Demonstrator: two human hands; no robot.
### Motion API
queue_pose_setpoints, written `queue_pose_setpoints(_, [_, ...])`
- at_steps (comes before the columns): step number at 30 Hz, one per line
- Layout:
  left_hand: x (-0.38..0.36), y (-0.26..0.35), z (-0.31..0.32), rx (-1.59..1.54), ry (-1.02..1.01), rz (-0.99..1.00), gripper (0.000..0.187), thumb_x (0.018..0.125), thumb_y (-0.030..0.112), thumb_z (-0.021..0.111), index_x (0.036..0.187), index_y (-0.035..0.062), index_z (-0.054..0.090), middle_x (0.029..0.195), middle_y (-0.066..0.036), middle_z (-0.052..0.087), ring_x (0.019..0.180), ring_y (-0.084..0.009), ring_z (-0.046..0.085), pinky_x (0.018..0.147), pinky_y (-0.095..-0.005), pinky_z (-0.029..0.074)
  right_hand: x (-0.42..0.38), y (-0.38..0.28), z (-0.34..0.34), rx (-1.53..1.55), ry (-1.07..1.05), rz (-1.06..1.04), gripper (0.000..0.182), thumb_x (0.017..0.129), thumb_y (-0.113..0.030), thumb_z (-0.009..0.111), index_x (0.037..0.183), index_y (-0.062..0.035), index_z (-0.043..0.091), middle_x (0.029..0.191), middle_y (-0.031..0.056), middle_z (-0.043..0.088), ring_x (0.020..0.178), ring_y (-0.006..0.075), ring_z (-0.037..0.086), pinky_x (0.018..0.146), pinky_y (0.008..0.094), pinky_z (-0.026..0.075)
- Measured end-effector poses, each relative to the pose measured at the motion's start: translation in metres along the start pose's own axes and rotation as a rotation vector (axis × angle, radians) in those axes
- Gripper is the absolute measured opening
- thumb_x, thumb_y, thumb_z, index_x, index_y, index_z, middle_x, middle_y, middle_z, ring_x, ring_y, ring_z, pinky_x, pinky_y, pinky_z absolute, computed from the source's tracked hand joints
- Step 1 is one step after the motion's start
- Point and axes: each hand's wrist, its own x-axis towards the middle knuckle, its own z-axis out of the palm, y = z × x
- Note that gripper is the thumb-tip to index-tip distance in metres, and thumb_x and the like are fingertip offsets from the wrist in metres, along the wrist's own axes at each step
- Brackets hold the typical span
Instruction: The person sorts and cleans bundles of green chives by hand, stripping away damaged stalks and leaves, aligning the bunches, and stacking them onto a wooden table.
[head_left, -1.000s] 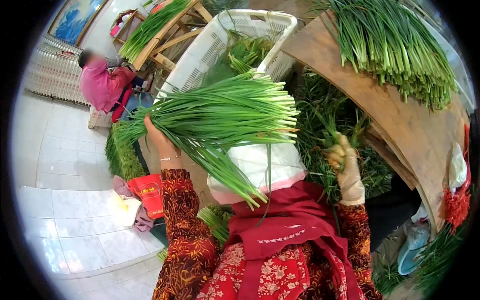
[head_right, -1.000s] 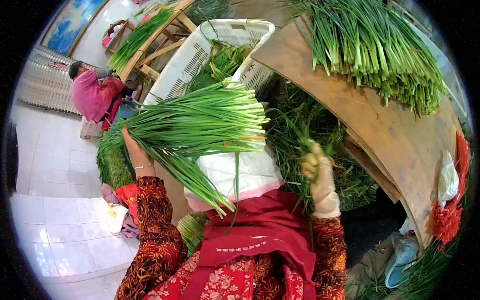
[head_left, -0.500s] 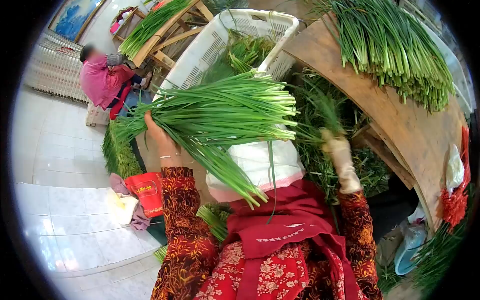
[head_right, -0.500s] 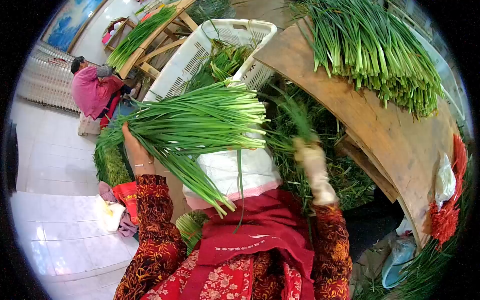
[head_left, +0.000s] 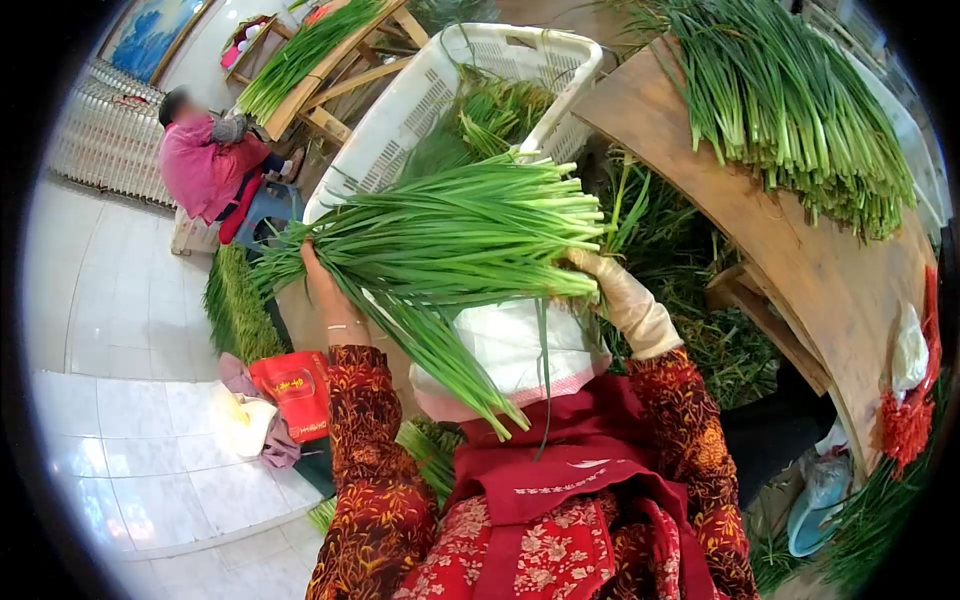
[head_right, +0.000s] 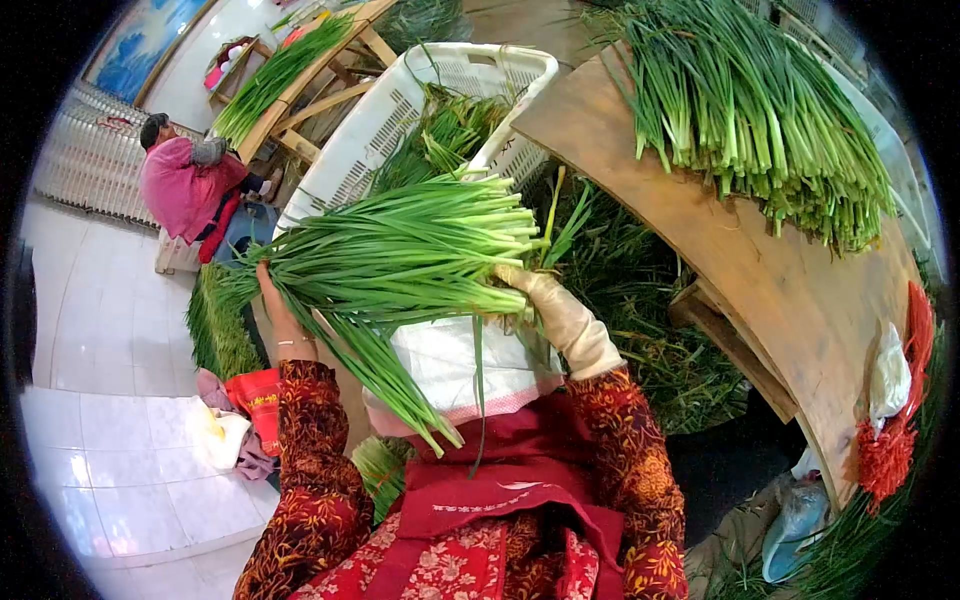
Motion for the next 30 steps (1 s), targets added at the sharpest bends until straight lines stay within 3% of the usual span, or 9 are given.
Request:
queue_pose_setpoints(3, [-0.004,-0.001,0.001,-0.011,0.037,-0.013,0.045,0.086,0.041,0.041,0.106,0.0031,0.053,0.099,-0.007,0.058,0.085,-0.0198,0.056,0.074,-0.0312,0.045,-0.015,-0.006,0.022,0.069,0.092,0.001,0.038,0.084,-0.036,0.055,0.1,-0.0024,0.056,0.081,0.0078,0.063,0.065,0.0143,0.059,0.054,0.0246,0.047])
queue_pose_setpoints(6, [0.003,0.001,-0.003,-0.015,0.052,-0.025,0.042,0.088,0.041,0.039,0.106,0.0053,0.052,0.1,-0.006,0.056,0.083,-0.0198,0.055,0.074,-0.0322,0.045,-0.01,-0.006,0.015,-0.072,0.025,0.018,0.037,0.084,-0.036,0.055,0.099,-0.0027,0.055,0.079,0.0073,0.062,0.063,0.0143,0.059,0.055,0.0253,0.047])
queue_pose_setpoints(12, [-0.001,0.01,0.006,-0.04,-0.031,0.007,0.041,0.086,0.041,0.042,0.107,0.0066,0.051,0.097,-0.005,0.056,0.079,-0.0194,0.055,0.07,-0.029,0.046,-0.019,-0.007,0.021,0.008,0.002,-0.028,0.029,0.086,-0.027,0.055,0.102,-0.0032,0.054,0.083,0.0065,0.062,0.066,0.0138,0.059,0.058,0.026,0.049])
queue_pose_setpoints(14, [-0.012,0.015,0.016,0.035,-0.003,0.044,0.043,0.086,0.042,0.042,0.107,0.0067,0.051,0.098,-0.006,0.056,0.079,-0.0195,0.055,0.07,-0.0295,0.046,-0.023,-0.004,0.033,0.053,0.168,-0.077,0.03,0.085,-0.025,0.057,0.105,-0.0033,0.053,0.086,0.0044,0.062,0.072,0.0119,0.059,0.063,0.025,0.049])
queue_pose_setpoints(18, [-0.012,0.018,0.018,0.037,-0.024,0.006,0.047,0.084,0.046,0.043,0.108,0.0059,0.049,0.098,-0.005,0.056,0.079,-0.0192,0.055,0.069,-0.0308,0.046,-0.022,-0.008,0.026,-0.053,0.032,0.021,0.028,0.085,-0.021,0.057,0.106,-0.0039,0.055,0.088,0.0036,0.062,0.074,0.0107,0.059,0.065,0.0224,0.048])
queue_pose_setpoints(22, [-0.001,0.017,0.008,0.071,-0.024,0.004,0.049,0.083,0.048,0.042,0.107,0.006,0.051,0.097,-0.005,0.056,0.082,-0.019,0.055,0.071,-0.0323,0.045,-0.026,-0.001,0.027,0.133,0.104,0.039,0.021,0.084,-0.017,0.057,0.1,-0.0042,0.057,0.084,0.0036,0.061,0.069,0.0124,0.058,0.062,0.0237,0.048])
queue_pose_setpoints(26, [0.0,0.015,0.008,0.057,-0.091,-0.01,0.048,0.084,0.048,0.04,0.105,0.0063,0.052,0.096,-0.005,0.057,0.082,-0.0186,0.055,0.071,-0.0322,0.045,-0.032,0.01,0.031,0.291,0.088,-0.134,0.018,0.083,-0.023,0.056,0.091,-0.0058,0.056,0.087,0.004,0.061,0.073,0.0133,0.058,0.063,0.0282,0.049])
queue_pose_setpoints(28, [-0.011,0.015,0.018,0.086,-0.074,0.046,0.048,0.085,0.048,0.039,0.104,0.0062,0.052,0.096,-0.004,0.056,0.083,-0.018,0.055,0.072,-0.0314,0.044,-0.039,0.014,0.021,0.261,0.109,-0.099,0.022,0.084,-0.03,0.055,0.084,-0.0084,0.054,0.087,0.0027,0.06,0.072,0.0097,0.055,0.063,0.0296,0.049])
queue_pose_setpoints(30, [-0.005,0.014,0.014,0.046,-0.034,0.045,0.042,0.085,0.042,0.04,0.097,0.0044,0.056,0.09,-0.006,0.059,0.075,-0.0186,0.057,0.068,-0.0304,0.047,-0.056,0.01,0.006,0.238,0.127,-0.203,0.025,0.085,-0.036,0.053,0.08,-0.012,0.051,0.079,-0.0003,0.058,0.061,0.0052,0.05,0.054,0.0236,0.045])
